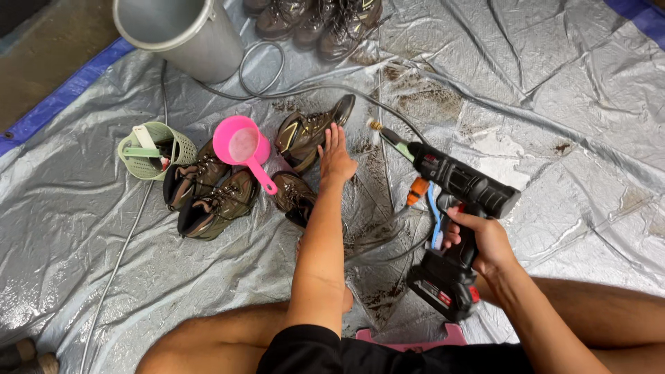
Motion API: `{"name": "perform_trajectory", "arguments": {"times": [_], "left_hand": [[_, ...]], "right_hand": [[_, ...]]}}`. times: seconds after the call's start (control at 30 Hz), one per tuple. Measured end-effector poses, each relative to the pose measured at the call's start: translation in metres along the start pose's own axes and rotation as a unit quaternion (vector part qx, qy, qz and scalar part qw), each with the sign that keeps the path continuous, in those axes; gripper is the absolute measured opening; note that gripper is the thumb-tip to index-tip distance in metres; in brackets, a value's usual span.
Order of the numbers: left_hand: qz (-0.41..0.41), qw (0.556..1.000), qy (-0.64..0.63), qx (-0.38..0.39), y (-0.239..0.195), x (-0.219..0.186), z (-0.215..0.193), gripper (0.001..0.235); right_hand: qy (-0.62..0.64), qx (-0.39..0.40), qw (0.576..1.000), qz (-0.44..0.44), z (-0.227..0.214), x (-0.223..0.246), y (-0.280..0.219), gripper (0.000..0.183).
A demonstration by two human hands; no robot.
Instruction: The person uses a power drill with a brush attachment to scrub the exterior of a brown hiking boot. They then switch to a handheld blue brush, dipping it into a pink scoop of soapy water to scrub the boot's interior and exterior.
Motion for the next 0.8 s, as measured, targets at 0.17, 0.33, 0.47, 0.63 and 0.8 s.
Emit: {"name": "perform_trajectory", "arguments": {"times": [0.17,0.33,0.47,0.63,0.8], "left_hand": [[-0.007,1.0,0.009,0.003,0.004,0.002,0.006,0.106],[-0.012,1.0,0.015,0.005,0.004,0.001,-0.003,0.104],[-0.012,1.0,-0.002,0.008,-0.003,0.005,0.001,0.101],[-0.015,1.0,0.008,0.011,0.004,0.005,0.001,0.099],[-0.011,1.0,0.018,0.014,-0.002,0.001,-0.002,0.099]], "right_hand": [[-0.012,-0.005,1.0,0.004,0.006,0.003,-0.012,0.018],[-0.043,0.001,0.999,0.007,0.017,0.009,-0.026,0.02],[-0.016,0.001,1.0,0.027,0.013,0.001,-0.025,0.019],[-0.043,-0.001,0.999,0.02,0.02,0.007,-0.033,0.02],[-0.05,0.006,0.999,0.019,0.026,0.011,-0.039,0.021]]}}
Point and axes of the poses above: each hand's wrist, its own y-axis towards the middle knuckle, its own z-axis out of the palm, x = y × z, the point moved 5 cm from there along y, towards the middle knuckle, and after that the axes turned 6 degrees about -x, right-handed, at the moved point
